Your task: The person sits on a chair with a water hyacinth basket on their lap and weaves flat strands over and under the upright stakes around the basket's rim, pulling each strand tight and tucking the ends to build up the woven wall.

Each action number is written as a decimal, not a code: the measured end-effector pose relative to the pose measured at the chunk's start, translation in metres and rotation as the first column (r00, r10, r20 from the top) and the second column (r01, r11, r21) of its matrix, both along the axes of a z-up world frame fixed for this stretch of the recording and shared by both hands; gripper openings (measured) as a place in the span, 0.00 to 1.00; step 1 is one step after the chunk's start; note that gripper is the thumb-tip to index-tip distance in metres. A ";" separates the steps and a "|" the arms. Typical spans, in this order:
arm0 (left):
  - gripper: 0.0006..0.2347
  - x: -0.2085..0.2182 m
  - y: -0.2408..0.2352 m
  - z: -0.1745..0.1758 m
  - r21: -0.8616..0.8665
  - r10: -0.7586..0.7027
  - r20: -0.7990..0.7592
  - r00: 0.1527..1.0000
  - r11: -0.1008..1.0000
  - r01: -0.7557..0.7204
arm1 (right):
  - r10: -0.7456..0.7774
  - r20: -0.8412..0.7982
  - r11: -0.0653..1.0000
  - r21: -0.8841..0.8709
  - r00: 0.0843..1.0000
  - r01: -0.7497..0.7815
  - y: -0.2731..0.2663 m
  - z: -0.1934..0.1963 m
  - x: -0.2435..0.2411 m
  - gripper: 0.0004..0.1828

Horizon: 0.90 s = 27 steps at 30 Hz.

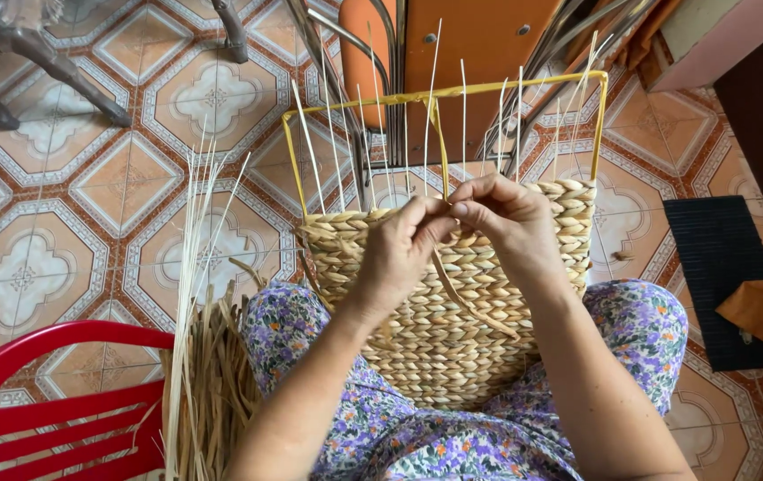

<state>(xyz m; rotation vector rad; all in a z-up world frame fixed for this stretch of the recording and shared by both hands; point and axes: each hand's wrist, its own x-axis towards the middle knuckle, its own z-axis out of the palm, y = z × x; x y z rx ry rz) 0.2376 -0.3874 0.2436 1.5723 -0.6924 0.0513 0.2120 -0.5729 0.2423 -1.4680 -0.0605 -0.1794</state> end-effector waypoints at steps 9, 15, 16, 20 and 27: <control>0.03 0.055 0.140 0.106 0.264 0.395 0.661 0.638 0.673 -0.691 | -0.255 -0.158 0.938 -0.279 0.954 0.205 -0.022 -0.009 0.010 0.09; 0.02 0.038 0.057 0.044 0.365 0.198 0.272 0.942 0.884 -0.292 | -0.158 0.217 0.696 -0.667 0.963 0.264 -0.005 -0.043 0.036 0.12; 0.02 0.040 0.042 0.018 0.365 0.198 0.268 0.943 0.885 -0.290 | -0.158 0.213 0.695 -0.669 0.964 0.262 -0.006 -0.041 0.037 0.12; 0.03 0.048 0.001 -0.048 0.223 0.133 0.167 0.977 0.960 -0.169 | -0.092 0.053 0.503 -0.859 0.994 0.092 -0.006 -0.024 0.048 0.12; 0.05 0.066 -0.019 -0.063 0.265 0.271 0.009 0.963 0.928 -0.263 | -0.043 -0.027 0.471 -0.882 0.999 -0.003 -0.018 -0.029 0.071 0.15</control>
